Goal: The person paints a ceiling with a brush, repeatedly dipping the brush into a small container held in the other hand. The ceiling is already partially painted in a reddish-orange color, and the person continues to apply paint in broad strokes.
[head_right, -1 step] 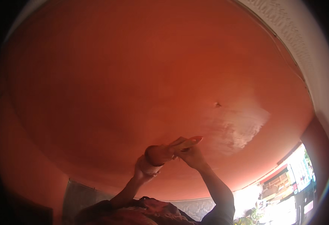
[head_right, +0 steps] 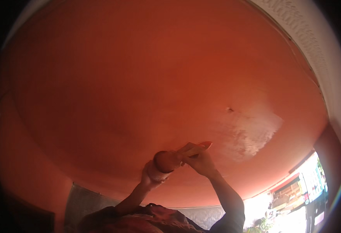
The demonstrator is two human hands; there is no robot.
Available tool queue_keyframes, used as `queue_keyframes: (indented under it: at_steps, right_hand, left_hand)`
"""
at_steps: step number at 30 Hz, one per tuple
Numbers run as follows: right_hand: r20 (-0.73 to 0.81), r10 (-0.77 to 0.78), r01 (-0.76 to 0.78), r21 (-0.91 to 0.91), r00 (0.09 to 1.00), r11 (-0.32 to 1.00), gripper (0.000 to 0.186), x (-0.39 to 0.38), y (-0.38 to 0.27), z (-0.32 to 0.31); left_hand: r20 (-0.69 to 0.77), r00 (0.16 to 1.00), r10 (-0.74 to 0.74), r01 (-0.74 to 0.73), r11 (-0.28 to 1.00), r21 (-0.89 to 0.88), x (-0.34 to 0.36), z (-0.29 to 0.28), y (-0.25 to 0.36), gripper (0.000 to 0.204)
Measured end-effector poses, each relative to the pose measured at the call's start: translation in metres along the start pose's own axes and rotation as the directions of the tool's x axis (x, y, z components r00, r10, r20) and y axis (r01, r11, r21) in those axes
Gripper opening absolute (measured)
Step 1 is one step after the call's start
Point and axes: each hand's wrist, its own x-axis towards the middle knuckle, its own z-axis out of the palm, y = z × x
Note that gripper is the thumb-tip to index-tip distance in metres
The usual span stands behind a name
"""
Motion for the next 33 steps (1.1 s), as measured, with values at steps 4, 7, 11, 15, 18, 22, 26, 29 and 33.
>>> queue_keyframes:
  at_steps: [4, 7, 11, 15, 18, 22, 26, 29, 33]
  right_hand:
    - [0.133, -0.022, 0.051, -0.225, 0.991, 0.973, 0.007, 0.011, -0.03, 0.007]
    - [0.159, -0.033, 0.08, -0.301, 0.987, 0.95, 0.006, 0.022, -0.041, 0.014]
    - [0.207, -0.205, 0.256, -0.265, 0.957, 0.93, 0.006, 0.025, -0.039, 0.017]
    - [0.266, -0.282, 0.363, -0.339, 0.922, 0.868, 0.004, 0.04, -0.037, 0.015]
    - [0.236, -0.226, 0.3, -0.348, 0.945, 0.888, 0.006, 0.042, -0.041, 0.012]
    - [0.237, -0.187, 0.26, -0.326, 0.953, 0.909, 0.007, 0.037, -0.053, 0.009]
    - [0.26, -0.194, 0.273, -0.314, 0.946, 0.909, 0.009, 0.045, -0.056, 0.016]
    - [0.29, -0.193, 0.293, -0.36, 0.937, 0.886, 0.007, 0.046, -0.06, 0.018]
    - [0.304, -0.15, 0.274, -0.421, 0.941, 0.864, 0.013, 0.044, -0.051, 0.024]
  left_hand:
    - [-0.082, 0.995, 0.065, -0.06, 0.997, 0.056, 0.006, -0.002, -0.005, 0.065]
    - [-0.092, 0.993, 0.078, -0.075, 0.997, 0.031, 0.008, 0.017, -0.002, 0.064]
    - [-0.111, 0.987, 0.114, -0.111, 0.993, 0.031, 0.005, 0.016, -0.006, 0.063]
    - [-0.151, 0.971, 0.186, -0.179, 0.982, 0.059, 0.003, -0.005, -0.002, 0.072]
    - [-0.129, 0.971, 0.202, -0.19, 0.977, 0.098, 0.0, 0.019, 0.001, 0.074]
    - [-0.124, 0.977, 0.176, -0.163, 0.981, 0.108, -0.005, 0.042, 0.002, 0.073]
    - [-0.135, 0.969, 0.208, -0.197, 0.976, 0.091, -0.002, 0.046, 0.007, 0.064]
    - [-0.122, 0.963, 0.239, -0.223, 0.966, 0.131, 0.0, 0.041, 0.006, 0.063]
    - [-0.285, 0.915, 0.285, -0.261, 0.958, 0.119, 0.003, 0.056, -0.001, 0.071]
